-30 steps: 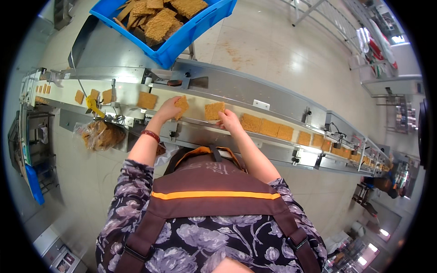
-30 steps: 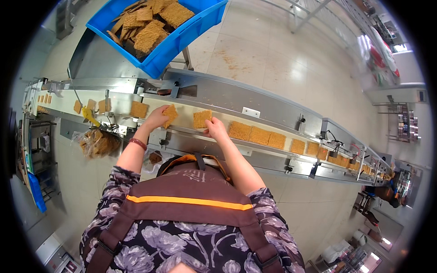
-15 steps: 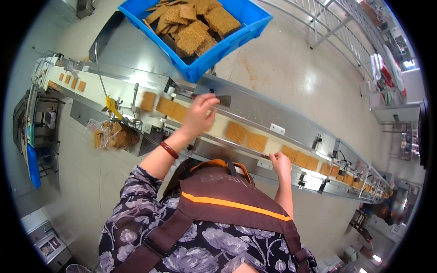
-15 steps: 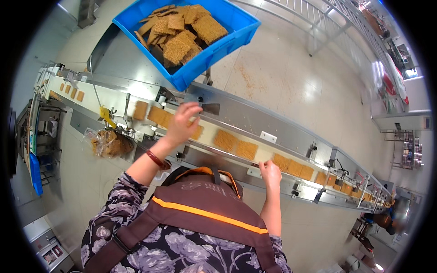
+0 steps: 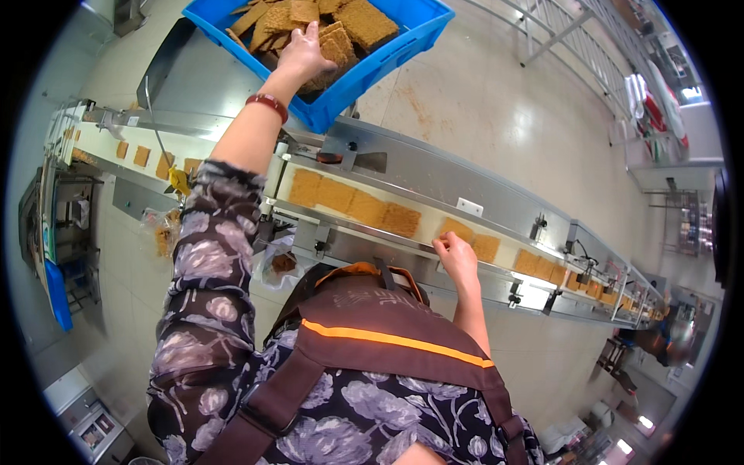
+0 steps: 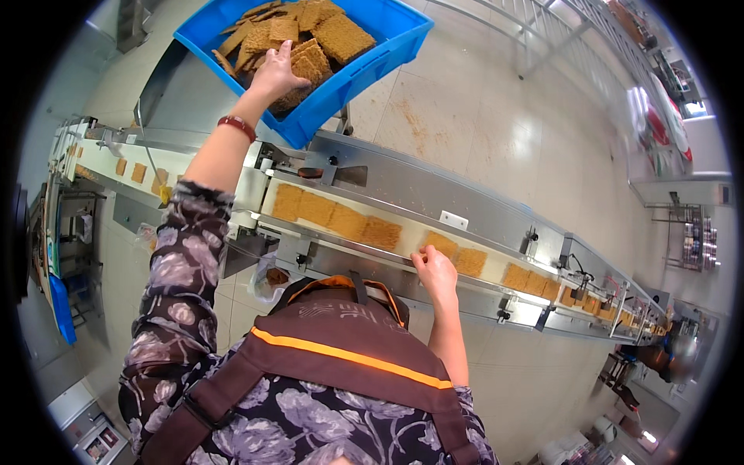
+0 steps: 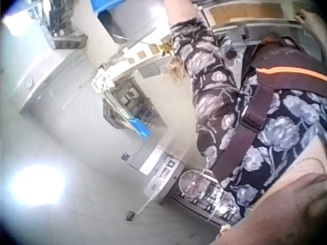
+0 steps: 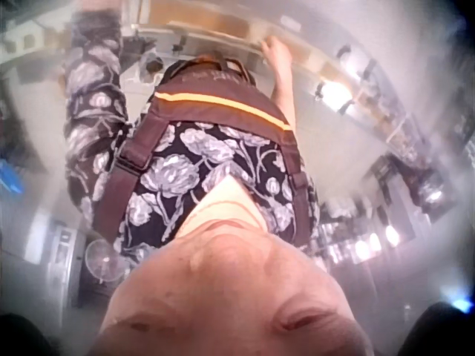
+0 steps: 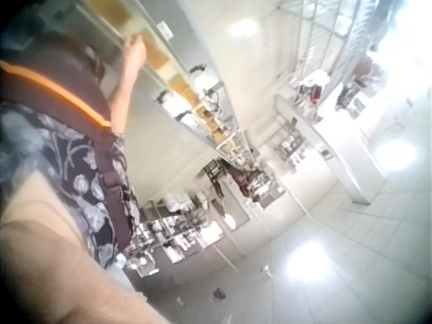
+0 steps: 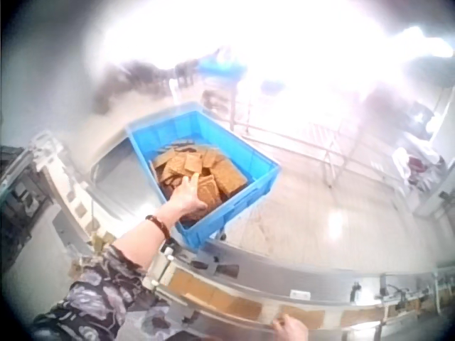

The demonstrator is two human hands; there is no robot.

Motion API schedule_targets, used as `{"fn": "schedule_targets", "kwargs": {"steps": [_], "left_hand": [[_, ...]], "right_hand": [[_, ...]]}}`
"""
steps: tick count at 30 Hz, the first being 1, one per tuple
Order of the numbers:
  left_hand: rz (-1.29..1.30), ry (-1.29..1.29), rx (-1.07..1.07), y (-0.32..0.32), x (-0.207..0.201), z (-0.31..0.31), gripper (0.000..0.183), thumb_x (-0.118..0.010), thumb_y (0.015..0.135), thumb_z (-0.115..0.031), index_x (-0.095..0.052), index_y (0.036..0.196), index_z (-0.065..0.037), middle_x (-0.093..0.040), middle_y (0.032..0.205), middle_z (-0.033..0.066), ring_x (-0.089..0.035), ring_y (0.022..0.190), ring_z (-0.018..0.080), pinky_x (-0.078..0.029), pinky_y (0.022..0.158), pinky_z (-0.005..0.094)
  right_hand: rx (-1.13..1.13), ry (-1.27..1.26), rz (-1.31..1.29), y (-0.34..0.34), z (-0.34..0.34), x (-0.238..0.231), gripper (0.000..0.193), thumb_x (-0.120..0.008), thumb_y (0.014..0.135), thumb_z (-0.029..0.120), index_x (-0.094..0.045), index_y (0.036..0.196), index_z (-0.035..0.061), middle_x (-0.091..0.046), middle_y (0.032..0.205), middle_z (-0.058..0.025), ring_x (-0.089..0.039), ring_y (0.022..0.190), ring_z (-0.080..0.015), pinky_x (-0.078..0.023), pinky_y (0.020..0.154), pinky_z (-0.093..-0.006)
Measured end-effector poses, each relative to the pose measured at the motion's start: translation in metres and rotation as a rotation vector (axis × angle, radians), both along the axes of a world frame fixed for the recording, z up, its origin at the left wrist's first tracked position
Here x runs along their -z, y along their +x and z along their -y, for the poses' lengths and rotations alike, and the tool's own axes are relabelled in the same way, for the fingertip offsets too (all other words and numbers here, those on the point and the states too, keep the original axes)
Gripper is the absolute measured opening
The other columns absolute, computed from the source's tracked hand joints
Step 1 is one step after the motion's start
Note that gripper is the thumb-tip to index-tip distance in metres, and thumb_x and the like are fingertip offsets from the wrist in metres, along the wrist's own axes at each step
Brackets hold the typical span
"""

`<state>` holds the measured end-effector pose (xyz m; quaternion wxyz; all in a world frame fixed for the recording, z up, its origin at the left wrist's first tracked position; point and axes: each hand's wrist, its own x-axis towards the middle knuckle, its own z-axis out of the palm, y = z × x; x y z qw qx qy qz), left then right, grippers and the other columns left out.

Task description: The person repeatedly picks rectangular biscuits from a blue bin and places them onto a moving conveyor belt. The person handles the biscuits by hand, arranging them in a single file as the belt advances. The task continues throughout the clip with no other objects or tools used.

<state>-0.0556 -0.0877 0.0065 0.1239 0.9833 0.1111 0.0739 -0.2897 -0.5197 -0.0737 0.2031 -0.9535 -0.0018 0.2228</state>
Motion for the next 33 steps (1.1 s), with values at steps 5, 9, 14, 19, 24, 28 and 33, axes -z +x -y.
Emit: {"fn": "schedule_targets", "kwargs": {"steps": [5, 9, 14, 19, 24, 28, 33], "left_hand": [[0.317, -0.277, 0.156, -0.048, -0.015, 0.02, 0.076, -0.079, 0.071, -0.027, -0.041, 0.132, 0.0, -0.05, 0.123, 0.0246, -0.05, 0.116, 0.0361, -0.043, 0.098, 0.0372], [0.611, -0.953, 0.061, -0.119, -0.039, 0.049, 0.048, -0.072, 0.081, -0.01, -0.047, 0.121, 0.0, -0.057, 0.108, 0.0135, -0.057, 0.108, 0.0233, -0.05, 0.09, 0.0331], [0.644, -1.47, -0.15, -0.2, -0.011, 0.049, 0.04, -0.064, 0.086, -0.001, -0.045, 0.122, -0.002, -0.056, 0.119, 0.0097, -0.056, 0.11, 0.0191, -0.05, 0.091, 0.0325], [0.568, -1.968, -0.335, -0.247, 0.022, 0.038, 0.037, -0.059, 0.091, -0.004, -0.045, 0.126, -0.006, -0.057, 0.122, 0.0069, -0.056, 0.112, 0.0195, -0.049, 0.094, 0.0371], [0.509, -2.086, -0.353, -0.257, 0.033, 0.028, 0.04, -0.056, 0.093, -0.007, -0.044, 0.131, -0.01, -0.055, 0.126, 0.0042, -0.054, 0.116, 0.0209, -0.047, 0.097, 0.0387], [0.439, -2.133, -0.297, -0.268, 0.031, 0.025, 0.039, -0.053, 0.095, -0.009, -0.043, 0.133, -0.011, -0.054, 0.128, 0.0036, -0.052, 0.119, 0.0211, -0.045, 0.098, 0.0398], [0.161, -2.22, -0.237, -0.285, 0.045, 0.036, 0.04, -0.053, 0.094, -0.012, -0.045, 0.133, -0.01, -0.054, 0.131, 0.0069, -0.052, 0.12, 0.0231, -0.045, 0.101, 0.0416]], "right_hand": [[-0.06, -0.039, -0.039, -0.012, 0.008, 0.014, 0.034, -0.061, 0.085, 0.039, -0.065, 0.098, 0.008, -0.069, 0.088, -0.011, -0.066, 0.085, -0.0287, -0.051, 0.073, -0.0407], [-0.06, 0.126, 0.0, -0.01, -0.007, 0.022, 0.033, -0.064, 0.084, 0.036, -0.064, 0.101, 0.0072, -0.067, 0.092, -0.0111, -0.065, 0.088, -0.0287, -0.051, 0.076, -0.0404], [-0.149, 0.217, 0.357, 0.003, -0.055, 0.043, 0.037, -0.066, 0.083, 0.033, -0.061, 0.109, 0.007, -0.061, 0.106, -0.0119, -0.059, 0.101, -0.0286, -0.05, 0.08, -0.0401], [-0.362, 0.062, 0.548, 0.028, -0.099, 0.06, 0.042, -0.071, 0.077, 0.032, -0.061, 0.109, 0.0075, -0.058, 0.1, -0.0114, -0.056, 0.099, -0.0287, -0.048, 0.08, -0.0409], [-0.346, -0.025, 0.532, 0.034, -0.107, 0.062, 0.041, -0.075, 0.072, 0.033, -0.061, 0.101, 0.0074, -0.058, 0.096, -0.0107, -0.057, 0.096, -0.028, -0.047, 0.076, -0.0402], [-0.079, 0.155, 0.175, 0.042, -0.066, 0.048, 0.031, -0.072, 0.074, 0.028, -0.062, 0.091, 0.004, -0.064, 0.084, -0.0118, -0.063, 0.084, -0.0284, -0.049, 0.071, -0.0391], [0.291, 0.341, 0.05, 0.006, -0.004, 0.079, 0.02, -0.065, 0.079, 0.022, -0.064, 0.081, 0.0022, -0.067, 0.071, -0.0125, -0.065, 0.068, -0.0256, -0.051, 0.064, -0.0367]]}}
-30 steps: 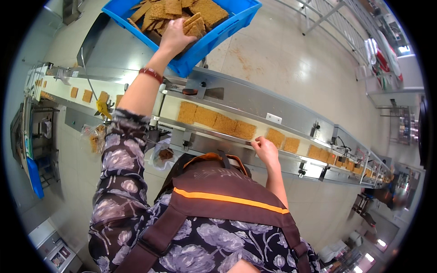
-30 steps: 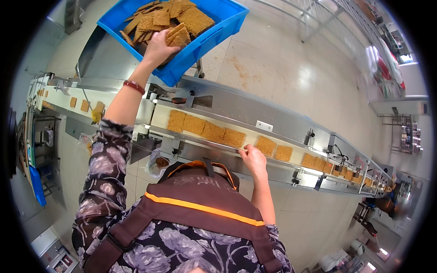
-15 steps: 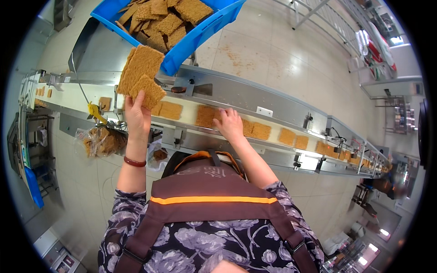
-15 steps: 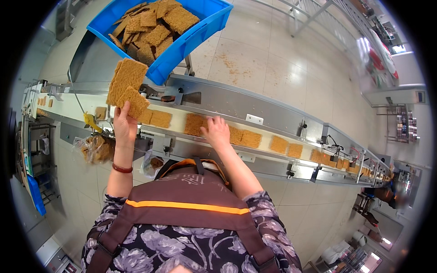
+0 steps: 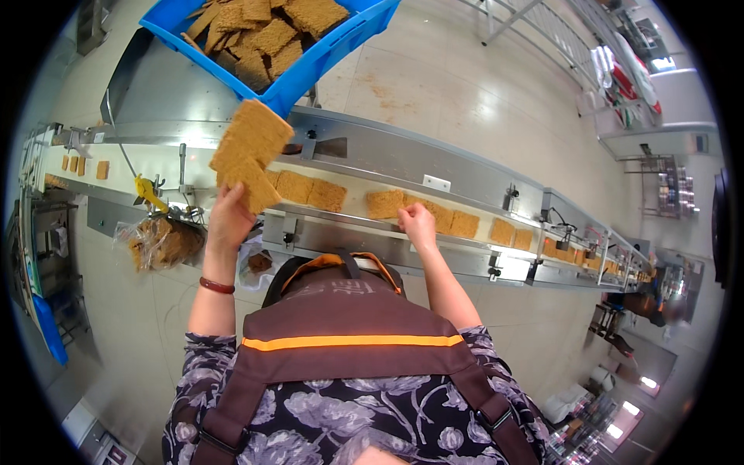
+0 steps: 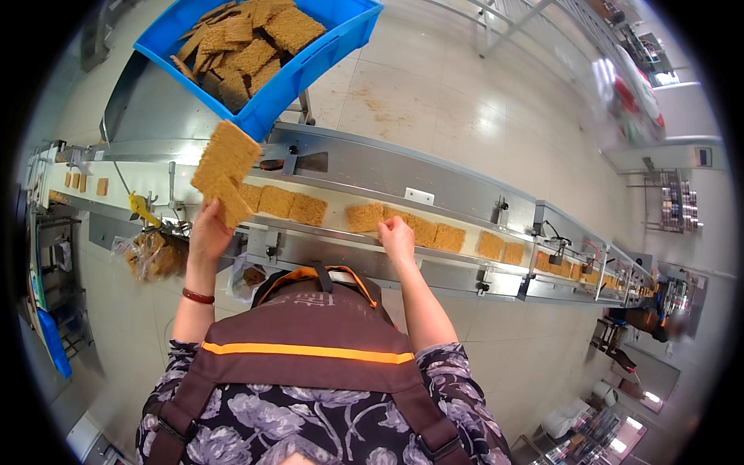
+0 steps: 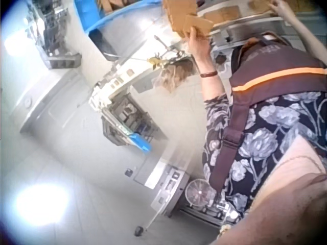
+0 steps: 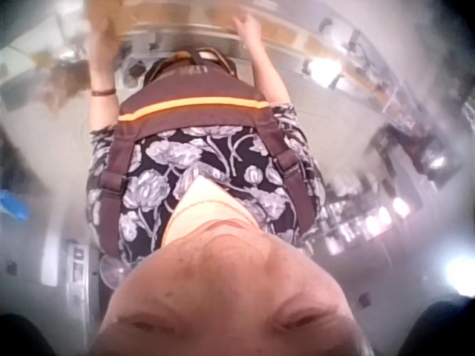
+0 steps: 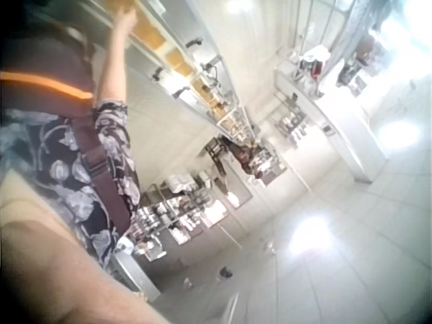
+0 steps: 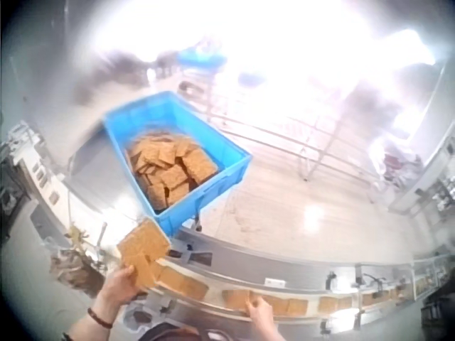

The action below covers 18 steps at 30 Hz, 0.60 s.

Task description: The person repeatedly picks rectangular biscuits from a blue bin and places them onto a moving conveyor belt. The person handles the biscuits by hand, arranging them in a single file as the belt advances. The task continues throughout the clip with no other objects or tools used.

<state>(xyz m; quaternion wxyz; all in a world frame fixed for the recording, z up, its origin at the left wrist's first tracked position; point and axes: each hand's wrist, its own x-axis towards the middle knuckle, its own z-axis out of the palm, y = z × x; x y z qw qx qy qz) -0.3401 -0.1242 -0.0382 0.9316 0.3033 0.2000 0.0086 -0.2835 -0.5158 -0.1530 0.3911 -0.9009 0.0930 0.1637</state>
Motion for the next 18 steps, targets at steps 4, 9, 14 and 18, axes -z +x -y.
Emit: {"fn": "schedule_targets", "kwargs": {"steps": [4, 9, 14, 18], "left_hand": [[-0.067, -0.009, 0.22, -0.002, 0.004, 0.042, 0.049, -0.055, 0.09, -0.007, -0.039, 0.136, -0.007, -0.051, 0.133, 0.0098, -0.052, 0.121, 0.0258, -0.045, 0.1, 0.0453], [-0.132, -0.085, 0.374, 0.006, 0.026, 0.087, 0.053, -0.057, 0.087, -0.004, -0.037, 0.137, -0.008, -0.052, 0.131, 0.0105, -0.053, 0.12, 0.0262, -0.046, 0.1, 0.044], [-0.063, -0.05, 0.403, 0.009, 0.052, 0.113, 0.051, -0.057, 0.088, -0.006, -0.038, 0.136, -0.007, -0.052, 0.13, 0.0094, -0.052, 0.12, 0.0265, -0.045, 0.101, 0.0431], [-0.105, -0.181, 0.387, 0.008, 0.042, 0.112, 0.046, -0.052, 0.092, -0.017, -0.038, 0.136, -0.009, -0.052, 0.13, 0.0097, -0.052, 0.121, 0.0257, -0.045, 0.098, 0.0432]], "right_hand": [[-0.25, -0.172, 0.109, -0.016, -0.006, 0.005, 0.019, -0.064, 0.082, 0.024, -0.068, 0.081, 0.0051, -0.066, 0.067, -0.0086, -0.064, 0.062, -0.0177, -0.052, 0.059, -0.032], [-0.273, 0.123, -0.072, -0.004, -0.036, -0.062, 0.028, -0.066, 0.086, 0.03, -0.064, 0.099, 0.0046, -0.068, 0.085, -0.0061, -0.065, 0.075, -0.0161, -0.052, 0.066, -0.0296], [-0.126, 0.834, -0.394, -0.023, -0.074, -0.093, 0.029, -0.067, 0.088, 0.023, -0.056, 0.107, 0.0042, -0.065, 0.095, -0.0025, -0.062, 0.082, -0.0122, -0.048, 0.068, -0.0248], [-0.031, 0.859, -0.37, -0.03, -0.087, -0.071, 0.023, -0.066, 0.087, 0.017, -0.056, 0.103, 0.0044, -0.063, 0.087, -0.0016, -0.058, 0.074, -0.0079, -0.045, 0.063, -0.0228]]}}
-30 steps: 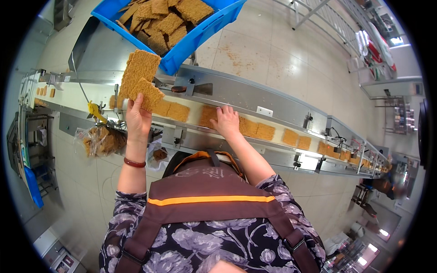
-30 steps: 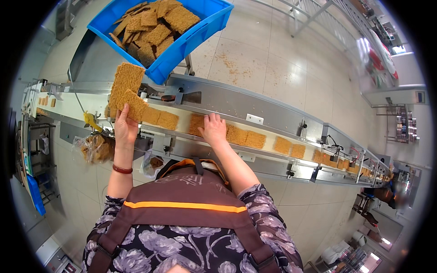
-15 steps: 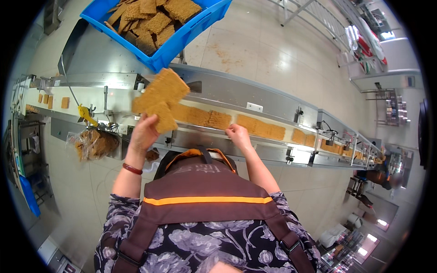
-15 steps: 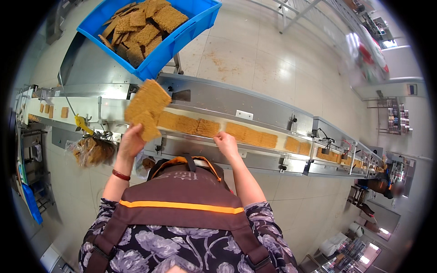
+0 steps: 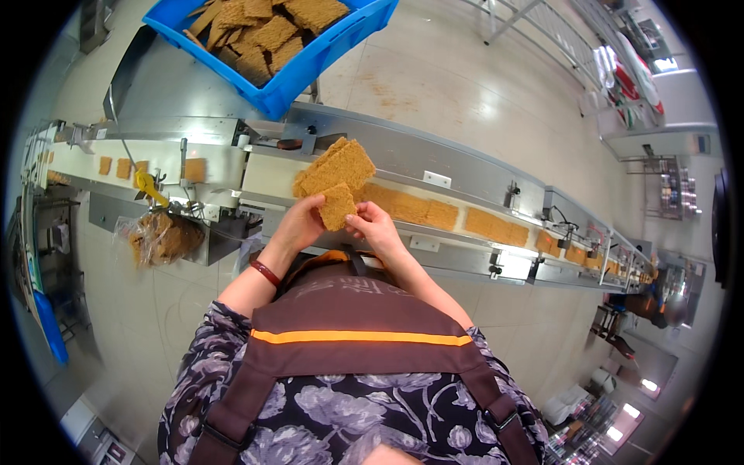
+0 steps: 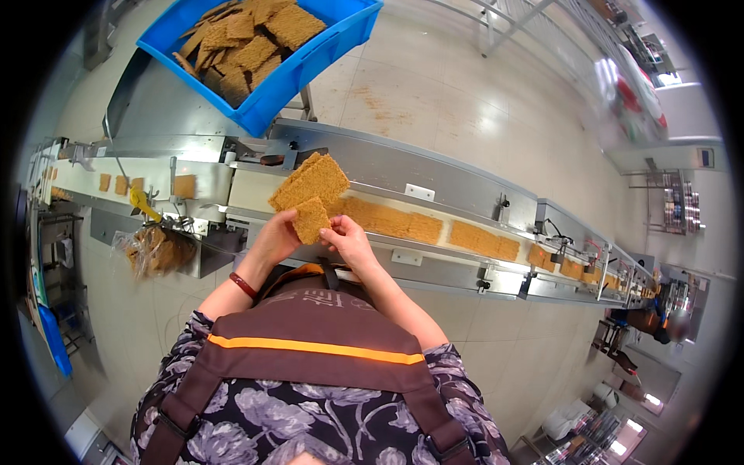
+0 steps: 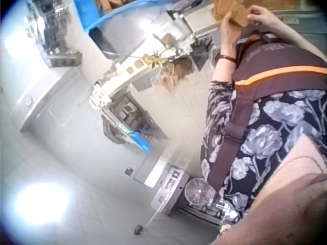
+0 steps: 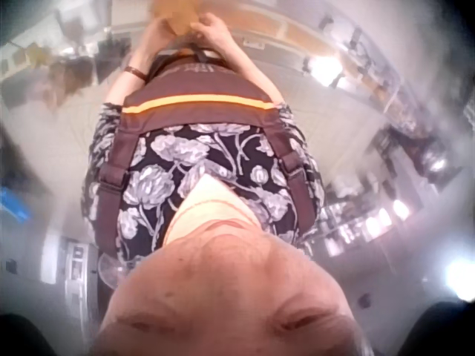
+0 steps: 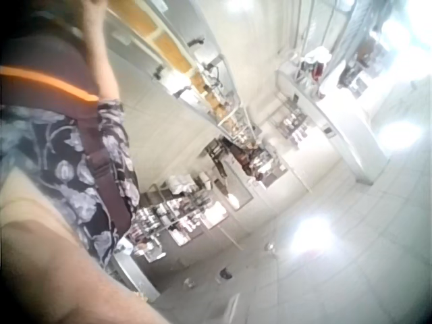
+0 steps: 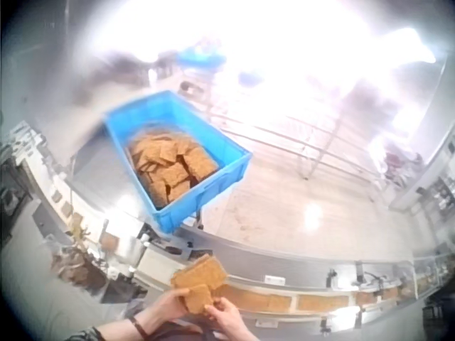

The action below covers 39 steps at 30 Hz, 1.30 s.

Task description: The person repeatedly picks rectangular biscuits from a blue bin and places them onto a moving conveyor belt. The person handles the biscuits by hand, arranging them in a single file as the belt advances. The task continues throughout the clip with no other objects or tools used.

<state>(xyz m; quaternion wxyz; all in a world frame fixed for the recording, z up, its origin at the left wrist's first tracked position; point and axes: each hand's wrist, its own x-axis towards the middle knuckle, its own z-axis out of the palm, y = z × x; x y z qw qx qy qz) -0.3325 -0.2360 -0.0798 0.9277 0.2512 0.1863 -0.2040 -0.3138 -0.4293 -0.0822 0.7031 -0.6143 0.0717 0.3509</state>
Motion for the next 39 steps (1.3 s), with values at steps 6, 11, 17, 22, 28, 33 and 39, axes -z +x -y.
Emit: {"fn": "schedule_targets", "kwargs": {"steps": [6, 11, 17, 22, 28, 33, 39], "left_hand": [[-0.172, 0.081, -0.239, -0.013, 0.017, -0.026, 0.04, -0.052, 0.096, -0.031, -0.045, 0.13, -0.01, -0.057, 0.122, 0.0057, -0.057, 0.111, 0.0212, -0.05, 0.085, 0.0375], [-0.173, 0.294, -0.383, -0.034, 0.029, -0.062, 0.039, -0.054, 0.095, -0.035, -0.046, 0.127, -0.014, -0.058, 0.12, 0.0042, -0.059, 0.103, 0.0192, -0.053, 0.077, 0.037], [-0.165, 0.304, -0.33, -0.046, 0.034, -0.078, 0.041, -0.052, 0.096, -0.035, -0.044, 0.13, -0.014, -0.057, 0.124, 0.005, -0.058, 0.108, 0.02, -0.052, 0.08, 0.0383], [-0.18, 0.147, -0.236, -0.051, 0.038, -0.071, 0.042, -0.048, 0.098, -0.033, -0.041, 0.134, -0.012, -0.054, 0.13, 0.0069, -0.056, 0.113, 0.0222, -0.051, 0.085, 0.0407], [-0.18, 0.167, -0.049, -0.045, 0.047, -0.05, 0.042, -0.052, 0.096, -0.027, -0.041, 0.133, -0.012, -0.056, 0.125, 0.0071, -0.058, 0.109, 0.0236, -0.053, 0.083, 0.0444], [-0.194, 0.166, -0.143, -0.043, 0.047, -0.058, 0.042, -0.055, 0.094, -0.023, -0.041, 0.132, -0.012, -0.056, 0.125, 0.0083, -0.058, 0.109, 0.0252, -0.054, 0.081, 0.0443], [-0.249, 0.289, -0.283, -0.044, 0.037, -0.095, 0.04, -0.057, 0.093, -0.026, -0.045, 0.127, -0.009, -0.056, 0.122, 0.0078, -0.058, 0.106, 0.0245, -0.052, 0.081, 0.0422]], "right_hand": [[0.011, -0.063, -0.004, 0.005, 0.009, 0.026, 0.025, -0.065, 0.089, 0.019, -0.058, 0.108, 0.0042, -0.062, 0.086, -0.0009, -0.057, 0.073, -0.0067, -0.045, 0.062, -0.0224], [0.058, -0.168, -0.058, 0.033, -0.006, 0.032, 0.029, -0.062, 0.091, 0.023, -0.061, 0.113, 0.0042, -0.063, 0.088, -0.0004, -0.058, 0.075, -0.0085, -0.046, 0.063, -0.0225], [-0.107, -0.634, 0.383, 0.057, -0.011, 0.104, 0.032, -0.066, 0.084, 0.024, -0.064, 0.111, 0.0069, -0.067, 0.091, -0.0106, -0.064, 0.077, -0.0239, -0.052, 0.069, -0.0369], [-0.09, -1.192, 0.959, 0.05, 0.0, 0.067, 0.028, -0.068, 0.081, 0.028, -0.064, 0.099, 0.0084, -0.064, 0.088, -0.0118, -0.064, 0.081, -0.0316, -0.051, 0.071, -0.0407], [-0.13, -0.805, 0.649, 0.051, 0.014, 0.047, 0.028, -0.064, 0.084, 0.03, -0.063, 0.099, 0.0062, -0.062, 0.098, -0.0145, -0.062, 0.089, -0.0306, -0.051, 0.077, -0.0409], [-0.126, -0.936, 0.684, 0.034, 0.027, 0.066, 0.028, -0.063, 0.084, 0.029, -0.064, 0.1, 0.0058, -0.061, 0.103, -0.0134, -0.062, 0.091, -0.0303, -0.05, 0.078, -0.0417], [-0.104, -1.213, 0.878, 0.029, 0.048, 0.061, 0.035, -0.07, 0.077, 0.028, -0.063, 0.105, 0.0078, -0.055, 0.111, -0.009, -0.051, 0.107, -0.028, -0.046, 0.083, -0.0431]]}}
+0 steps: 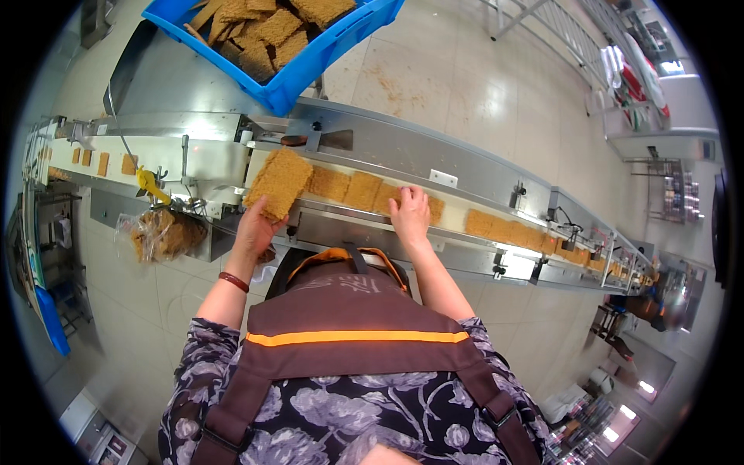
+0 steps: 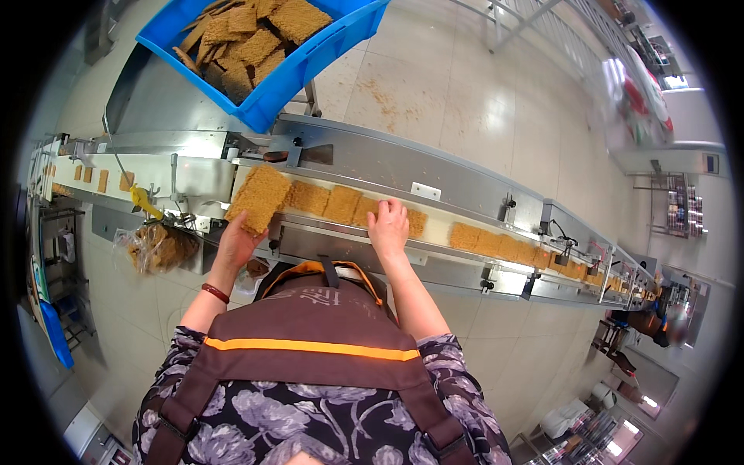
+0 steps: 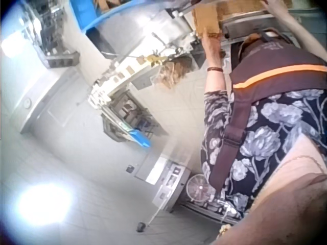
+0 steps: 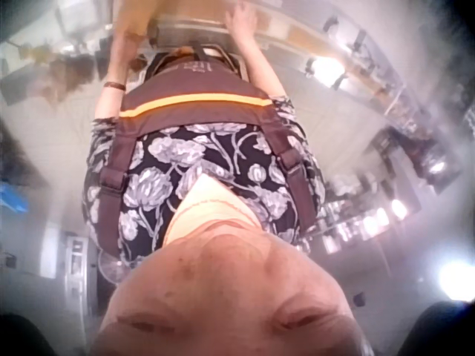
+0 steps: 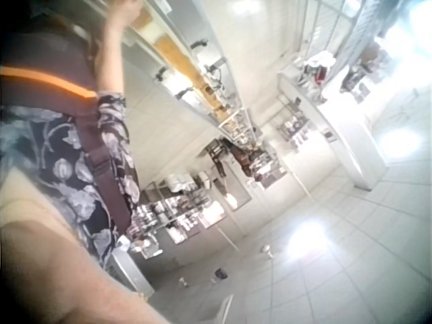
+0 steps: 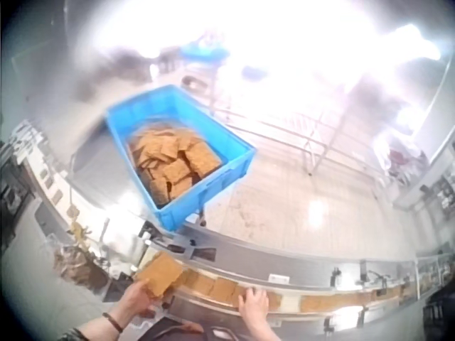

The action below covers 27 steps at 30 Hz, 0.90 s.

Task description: The person repeatedly picks rectangular biscuits from a blue bin and places them onto a moving conveyor belt. The person handles the biscuits by hand, arranging them in a single file as the belt advances. The task continues throughout the clip with no other objects or tools used.

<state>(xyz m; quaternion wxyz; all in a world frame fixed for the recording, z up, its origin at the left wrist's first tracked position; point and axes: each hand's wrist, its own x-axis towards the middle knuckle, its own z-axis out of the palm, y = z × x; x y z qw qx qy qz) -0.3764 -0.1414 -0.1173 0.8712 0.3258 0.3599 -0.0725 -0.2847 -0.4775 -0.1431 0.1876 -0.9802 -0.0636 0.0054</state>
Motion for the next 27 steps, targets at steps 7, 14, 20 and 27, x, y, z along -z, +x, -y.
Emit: {"fn": "schedule_targets", "kwargs": {"steps": [7, 14, 20, 27], "left_hand": [[0.0, -0.06, 0.083, -0.001, 0.002, 0.02, 0.041, -0.055, 0.094, -0.027, -0.044, 0.129, -0.01, -0.057, 0.122, 0.0075, -0.059, 0.105, 0.0229, -0.052, 0.081, 0.0408], [-0.018, -0.089, 0.207, 0.0, 0.006, 0.052, 0.039, -0.051, 0.095, -0.027, -0.043, 0.13, -0.01, -0.059, 0.12, 0.0077, -0.06, 0.105, 0.0225, -0.053, 0.08, 0.0406], [0.006, -0.09, 0.296, 0.007, 0.002, 0.063, 0.041, -0.052, 0.095, -0.026, -0.044, 0.13, -0.007, -0.059, 0.121, 0.0074, -0.059, 0.108, 0.0218, -0.051, 0.085, 0.0393], [0.057, -0.116, 0.431, 0.026, -0.01, 0.099, 0.044, -0.059, 0.091, -0.02, -0.045, 0.13, -0.006, -0.058, 0.122, 0.0082, -0.058, 0.11, 0.0208, -0.049, 0.09, 0.0379]], "right_hand": [[0.181, -0.101, 0.089, 0.005, 0.004, 0.01, 0.038, -0.073, 0.076, 0.032, -0.06, 0.102, 0.0077, -0.056, 0.11, -0.0074, -0.051, 0.106, -0.0274, -0.041, 0.085, -0.0441], [0.332, 0.521, -0.131, 0.016, 0.03, 0.018, 0.035, -0.071, 0.077, 0.017, -0.053, 0.104, 0.0041, -0.061, 0.087, -0.0096, -0.06, 0.078, -0.024, -0.048, 0.069, -0.0378], [0.764, 1.053, -0.253, -0.022, 0.125, 0.031, 0.03, -0.066, 0.083, 0.011, -0.052, 0.108, 0.0037, -0.055, 0.098, -0.0077, -0.06, 0.081, -0.0158, -0.054, 0.069, -0.0294], [0.326, 0.438, -0.19, -0.022, 0.09, -0.016, 0.036, -0.064, 0.088, 0.031, -0.059, 0.106, 0.0002, -0.061, 0.107, -0.0092, -0.059, 0.096, -0.0176, -0.048, 0.081, -0.0319]]}}
